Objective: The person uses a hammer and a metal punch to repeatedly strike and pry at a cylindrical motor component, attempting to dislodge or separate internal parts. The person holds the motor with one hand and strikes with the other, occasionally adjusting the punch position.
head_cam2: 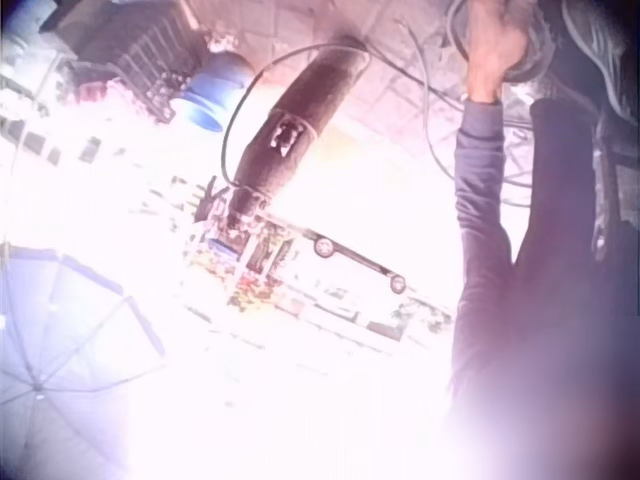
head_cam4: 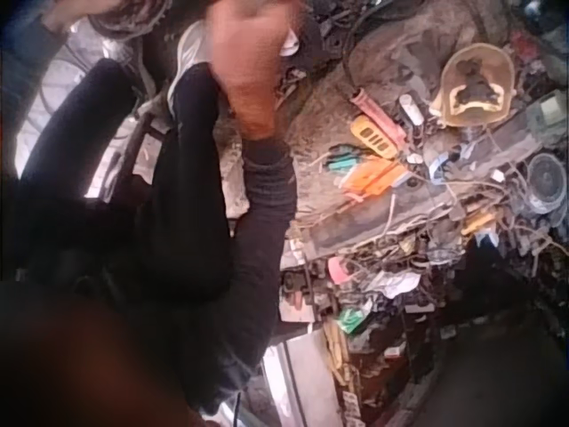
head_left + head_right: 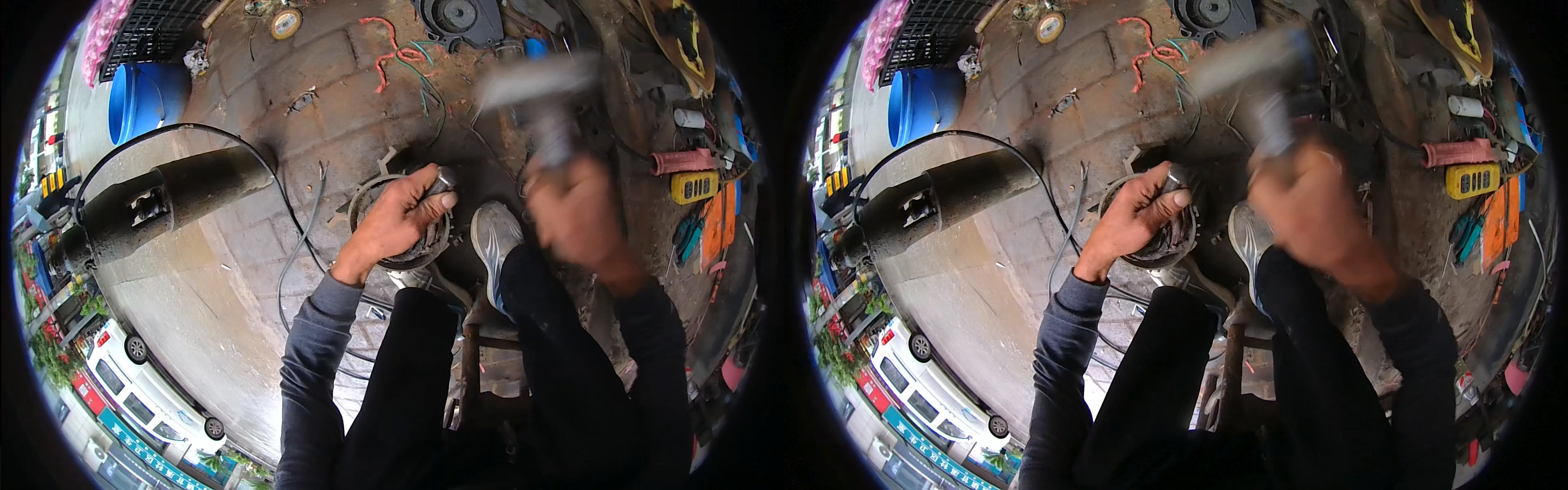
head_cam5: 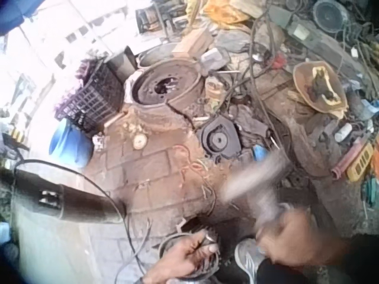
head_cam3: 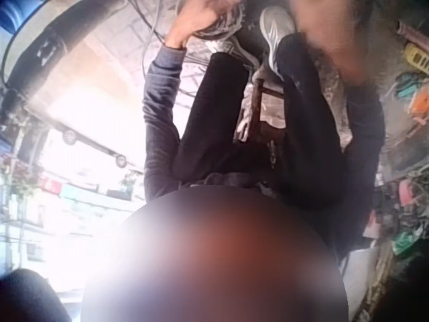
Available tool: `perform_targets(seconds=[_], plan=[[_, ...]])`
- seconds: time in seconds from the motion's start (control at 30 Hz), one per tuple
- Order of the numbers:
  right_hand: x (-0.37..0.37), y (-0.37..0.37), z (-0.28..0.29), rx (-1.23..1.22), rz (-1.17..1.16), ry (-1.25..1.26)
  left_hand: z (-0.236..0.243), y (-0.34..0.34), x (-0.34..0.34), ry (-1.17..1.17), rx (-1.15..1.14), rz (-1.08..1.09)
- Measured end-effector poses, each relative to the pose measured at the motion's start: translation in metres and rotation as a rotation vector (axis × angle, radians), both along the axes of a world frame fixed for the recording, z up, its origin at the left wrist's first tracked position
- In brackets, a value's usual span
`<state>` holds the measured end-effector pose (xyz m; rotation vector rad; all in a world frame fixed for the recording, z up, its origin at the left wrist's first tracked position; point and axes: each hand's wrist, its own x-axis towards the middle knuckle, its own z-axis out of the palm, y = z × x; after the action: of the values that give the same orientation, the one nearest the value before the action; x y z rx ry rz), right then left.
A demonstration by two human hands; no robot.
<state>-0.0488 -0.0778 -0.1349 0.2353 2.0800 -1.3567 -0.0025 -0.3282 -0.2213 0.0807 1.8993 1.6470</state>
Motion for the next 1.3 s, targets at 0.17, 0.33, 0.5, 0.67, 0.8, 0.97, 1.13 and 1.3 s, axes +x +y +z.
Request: perform_targets(seconds=[0.17, 0.33, 0.5, 0.67, 0.8, 0.97, 1.13, 1.3], plan=[[0.004, 0.015, -0.012, -0.186, 0.225, -0.278, 0.001, 0.000, 0.005, 0.010, 0.010, 0.015], [-0.016, 0.025, 0.019, -0.353, -0.101, 0.027, -0.005, 0.000, 0.004, 0.097, 0.037, 0.034], [0.002, 0.005, -0.003, -0.038, 0.218, -0.138, 0.004, -0.001, 0.005, 0.007, -0.048, -0.015], [0.002, 0.021, -0.017, -0.263, 0.205, -0.275, 0.004, -0.001, 0.007, -0.008, -0.026, 0.001], [-0.008, 0.019, 0.002, -0.248, -0.061, -0.088, -0.004, -0.002, 0.004, 0.034, 0.007, -0.023], [0.006, -0.005, -0.005, -0.014, 0.314, -0.267, 0.003, -0.003, 0.008, -0.098, 0.026, 0.024], [0.006, 0.009, -0.023, -0.259, 0.227, -0.258, 0.004, -0.006, 0.007, -0.139, 0.005, 0.027], [0.005, 0.014, -0.026, -0.391, 0.032, -0.151, 0.009, -0.010, 0.012, 0.011, 0.006, 0.007]])
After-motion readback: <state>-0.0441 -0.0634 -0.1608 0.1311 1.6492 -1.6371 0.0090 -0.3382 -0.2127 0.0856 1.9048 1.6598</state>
